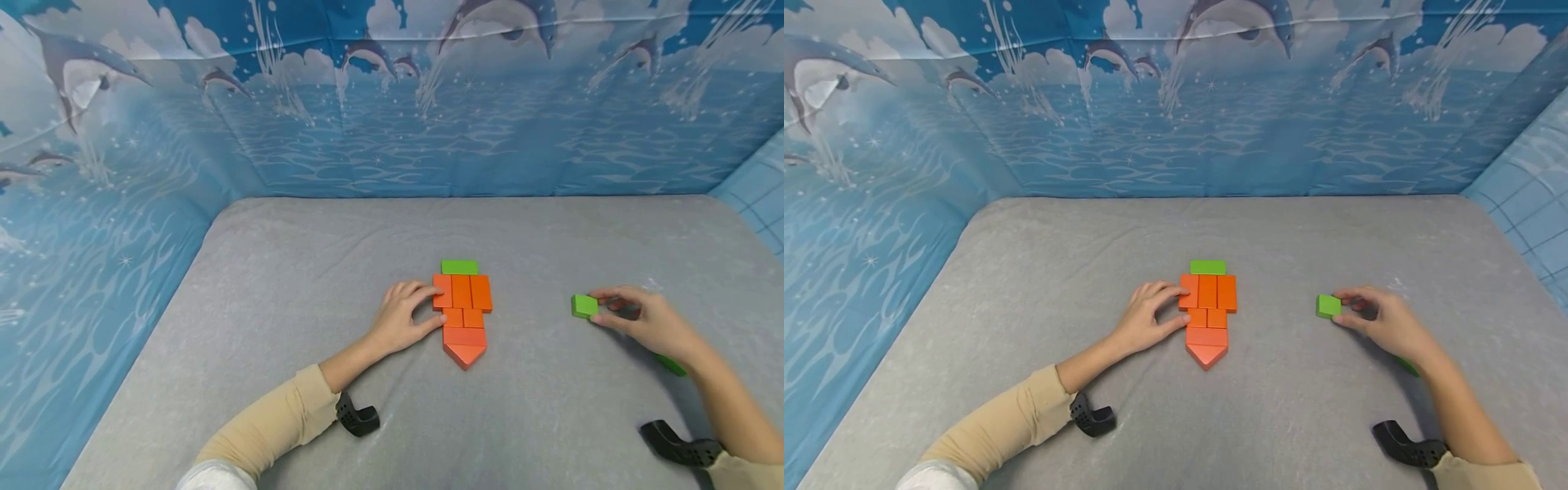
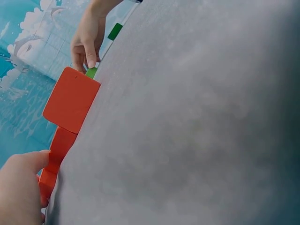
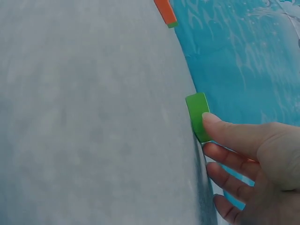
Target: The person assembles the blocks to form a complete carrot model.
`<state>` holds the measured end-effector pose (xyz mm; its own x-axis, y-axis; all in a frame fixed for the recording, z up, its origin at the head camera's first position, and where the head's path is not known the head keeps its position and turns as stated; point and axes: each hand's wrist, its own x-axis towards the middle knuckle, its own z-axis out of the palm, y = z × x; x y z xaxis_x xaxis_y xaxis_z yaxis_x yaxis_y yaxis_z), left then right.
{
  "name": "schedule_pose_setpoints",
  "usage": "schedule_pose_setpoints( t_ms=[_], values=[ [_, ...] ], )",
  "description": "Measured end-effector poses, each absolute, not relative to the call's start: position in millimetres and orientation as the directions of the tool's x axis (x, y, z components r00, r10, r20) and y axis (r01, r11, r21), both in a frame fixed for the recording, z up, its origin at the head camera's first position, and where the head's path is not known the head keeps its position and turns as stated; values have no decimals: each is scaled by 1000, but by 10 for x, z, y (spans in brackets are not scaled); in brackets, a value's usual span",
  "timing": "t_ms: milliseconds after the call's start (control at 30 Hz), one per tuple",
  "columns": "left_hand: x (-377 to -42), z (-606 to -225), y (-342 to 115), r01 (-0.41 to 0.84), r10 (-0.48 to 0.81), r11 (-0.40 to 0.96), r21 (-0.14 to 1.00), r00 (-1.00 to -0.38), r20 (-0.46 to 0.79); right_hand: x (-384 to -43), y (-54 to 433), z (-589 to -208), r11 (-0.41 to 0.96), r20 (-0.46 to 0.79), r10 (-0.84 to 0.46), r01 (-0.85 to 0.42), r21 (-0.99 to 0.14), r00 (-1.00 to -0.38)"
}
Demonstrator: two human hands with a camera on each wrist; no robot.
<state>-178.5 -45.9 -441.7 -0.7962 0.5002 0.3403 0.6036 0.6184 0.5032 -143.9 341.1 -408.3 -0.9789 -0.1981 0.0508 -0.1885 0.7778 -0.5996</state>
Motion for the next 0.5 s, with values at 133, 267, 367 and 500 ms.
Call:
schedule_pose_setpoints(
  t_ms=[133,267,367,500],
  values=[
    [-1781,-4413,-460,603,499,617,506,-797,342,-1469,3377,-4067,779,79,-200,-207,-592,-977],
    [-1777,-4409,-461,606,499,614,505,-795,346,-1576,3264,-3978,772,119,-216,-245,-586,-969],
    [-1775,-4410,-462,609,502,615,501,-792,347,-1708,3097,-3883,767,133,-213,-250,-591,-968],
    [-1776,-4418,-461,619,503,608,498,-785,362,-1907,2807,-3828,749,137,-180,-226,-623,-974]
  ],
)
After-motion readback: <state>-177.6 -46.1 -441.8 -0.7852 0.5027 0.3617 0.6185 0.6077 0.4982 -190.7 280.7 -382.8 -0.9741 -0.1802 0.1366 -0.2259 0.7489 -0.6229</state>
